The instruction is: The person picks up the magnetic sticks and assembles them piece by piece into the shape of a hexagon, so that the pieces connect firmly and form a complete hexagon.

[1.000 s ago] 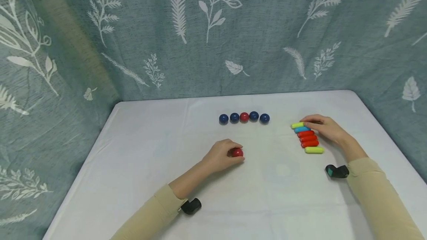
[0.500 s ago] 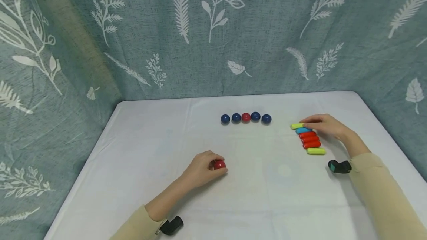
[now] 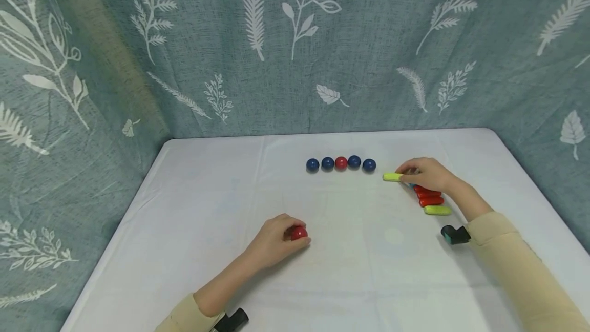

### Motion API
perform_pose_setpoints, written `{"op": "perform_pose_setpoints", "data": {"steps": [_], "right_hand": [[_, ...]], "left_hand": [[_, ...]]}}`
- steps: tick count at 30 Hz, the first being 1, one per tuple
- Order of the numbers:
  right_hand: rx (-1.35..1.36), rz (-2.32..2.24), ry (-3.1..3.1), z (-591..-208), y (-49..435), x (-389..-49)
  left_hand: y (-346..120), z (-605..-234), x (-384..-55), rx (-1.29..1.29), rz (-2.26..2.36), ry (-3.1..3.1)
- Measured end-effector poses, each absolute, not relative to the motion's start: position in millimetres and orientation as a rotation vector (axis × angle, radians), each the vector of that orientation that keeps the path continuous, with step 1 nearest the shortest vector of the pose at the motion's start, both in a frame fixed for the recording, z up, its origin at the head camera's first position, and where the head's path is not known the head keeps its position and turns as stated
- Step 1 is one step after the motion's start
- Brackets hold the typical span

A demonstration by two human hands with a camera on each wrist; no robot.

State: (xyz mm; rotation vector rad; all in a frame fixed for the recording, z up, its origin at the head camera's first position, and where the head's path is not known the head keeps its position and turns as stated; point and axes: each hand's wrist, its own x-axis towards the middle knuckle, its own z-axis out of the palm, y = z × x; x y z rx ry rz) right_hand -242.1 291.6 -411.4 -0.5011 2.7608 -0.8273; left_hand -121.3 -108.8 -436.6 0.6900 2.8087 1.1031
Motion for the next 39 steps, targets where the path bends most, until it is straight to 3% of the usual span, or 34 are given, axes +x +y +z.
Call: {"op": "perform_pose_setpoints", "data": {"steps": [12,22,39], "right_hand": [[-0.717,-0.917,2.695,-423.1,250.5,-226.6],[-0.745,-1.042,2.603,-433.1,220.4,-211.6],[-1.022,-1.007,2.499,-433.2,161.2,-180.6]], "left_hand": [[-115.3,-440.8,-115.0,0.65,1.308,2.679],[-118.6,-442.4,-111.1,0.582,1.466,2.544],[-116.1,-444.2,-111.0,0.589,1.455,2.569]]}}
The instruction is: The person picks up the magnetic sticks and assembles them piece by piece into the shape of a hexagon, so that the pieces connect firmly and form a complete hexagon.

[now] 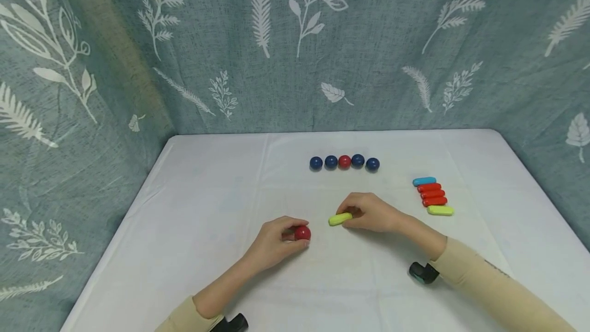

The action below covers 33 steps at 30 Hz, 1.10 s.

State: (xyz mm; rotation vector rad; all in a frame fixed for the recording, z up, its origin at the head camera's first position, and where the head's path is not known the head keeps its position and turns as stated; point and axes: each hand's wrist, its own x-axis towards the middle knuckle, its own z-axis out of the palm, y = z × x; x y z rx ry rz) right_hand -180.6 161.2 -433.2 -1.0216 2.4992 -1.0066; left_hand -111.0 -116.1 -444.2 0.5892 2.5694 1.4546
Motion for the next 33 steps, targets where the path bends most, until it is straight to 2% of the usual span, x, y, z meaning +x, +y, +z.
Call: {"op": "perform_pose_setpoints", "data": {"steps": [11,33], "right_hand": [[-1.143,-1.006,2.439,-430.0,137.5,-167.4],[-1.145,-0.999,2.392,-425.2,128.6,-167.6]], "left_hand": [[-113.3,-443.2,-112.4,0.624,1.45,2.565],[-114.4,-444.0,-110.7,0.591,1.483,2.534]]}}
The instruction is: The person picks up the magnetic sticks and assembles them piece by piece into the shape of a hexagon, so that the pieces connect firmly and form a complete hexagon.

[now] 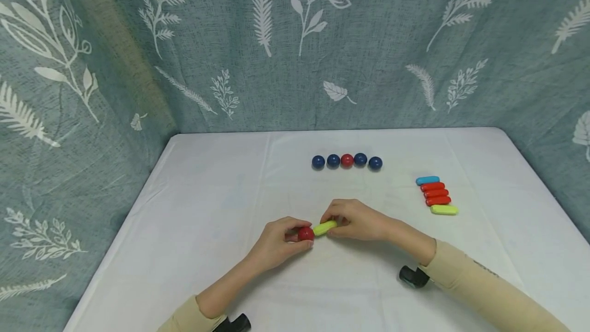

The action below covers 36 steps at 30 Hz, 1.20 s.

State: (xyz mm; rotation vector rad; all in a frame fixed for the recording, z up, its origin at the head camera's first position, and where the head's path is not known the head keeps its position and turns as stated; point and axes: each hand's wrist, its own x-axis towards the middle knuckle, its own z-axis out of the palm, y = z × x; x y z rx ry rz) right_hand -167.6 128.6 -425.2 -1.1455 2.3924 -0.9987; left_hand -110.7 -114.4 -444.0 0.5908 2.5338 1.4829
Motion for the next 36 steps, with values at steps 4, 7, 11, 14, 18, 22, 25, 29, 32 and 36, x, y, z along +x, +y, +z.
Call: {"op": "perform_pose_setpoints", "data": {"steps": [4,7,11,14,18,22,25,29,32,36], "right_hand": [[-1.14,-1.023,2.399,-426.1,131.6,-169.1],[-1.111,-1.056,2.414,-425.3,135.5,-171.3],[-1.066,-1.094,2.515,-422.3,144.6,-178.9],[-0.983,-1.145,2.672,-420.9,154.6,-189.4],[-0.734,-1.267,2.857,-422.1,171.0,-205.5],[-0.474,-1.34,2.942,-424.4,186.9,-219.4],[-0.347,-1.311,2.975,-426.5,195.4,-227.6],[-0.258,-1.245,2.967,-429.1,201.4,-236.0],[-0.233,-1.222,2.947,-431.1,203.3,-240.8],[-0.225,-1.2,2.934,-433.9,204.4,-245.2]], "left_hand": [[-114.5,-445.4,-110.9,0.574,1.516,2.503],[-114.9,-446.2,-111.1,0.565,1.532,2.493],[-115.5,-446.9,-111.2,0.557,1.53,2.495],[-116.0,-447.6,-111.2,0.561,1.525,2.495],[-116.3,-448.6,-110.7,0.569,1.513,2.497],[-116.6,-448.6,-110.1,0.571,1.499,2.502],[-116.8,-447.8,-109.6,0.567,1.501,2.498],[-116.9,-446.7,-108.9,0.561,1.518,2.486],[-116.5,-446.6,-108.8,0.562,1.522,2.484],[-116.0,-447.7,-109.5,0.567,1.513,2.491]]}}
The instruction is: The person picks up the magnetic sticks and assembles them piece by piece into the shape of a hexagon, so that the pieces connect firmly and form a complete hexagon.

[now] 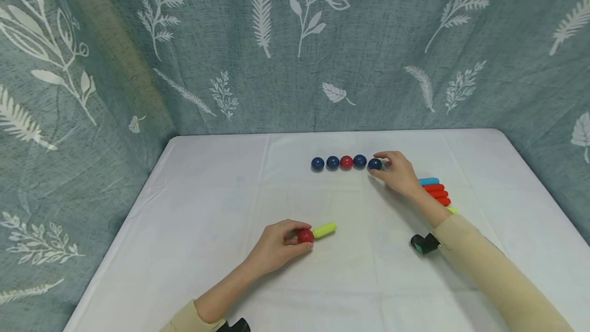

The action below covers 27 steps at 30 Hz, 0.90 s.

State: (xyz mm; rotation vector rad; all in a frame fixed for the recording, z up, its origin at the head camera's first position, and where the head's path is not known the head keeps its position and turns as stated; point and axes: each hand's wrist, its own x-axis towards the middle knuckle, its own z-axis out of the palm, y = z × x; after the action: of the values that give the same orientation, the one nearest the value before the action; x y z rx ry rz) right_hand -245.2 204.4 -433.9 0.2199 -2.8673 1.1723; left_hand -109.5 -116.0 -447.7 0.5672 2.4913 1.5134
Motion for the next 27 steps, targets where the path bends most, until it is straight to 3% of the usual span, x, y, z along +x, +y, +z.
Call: {"op": "perform_pose_setpoints", "data": {"steps": [13,27], "right_hand": [[0.227,1.171,-2.957,-436.1,203.0,-241.6],[0.772,1.424,-2.994,-437.0,177.5,-191.3]], "left_hand": [[-116.3,-449.6,-109.5,0.575,1.509,2.503],[-116.8,-448.9,-109.9,0.562,1.515,2.487]]}}
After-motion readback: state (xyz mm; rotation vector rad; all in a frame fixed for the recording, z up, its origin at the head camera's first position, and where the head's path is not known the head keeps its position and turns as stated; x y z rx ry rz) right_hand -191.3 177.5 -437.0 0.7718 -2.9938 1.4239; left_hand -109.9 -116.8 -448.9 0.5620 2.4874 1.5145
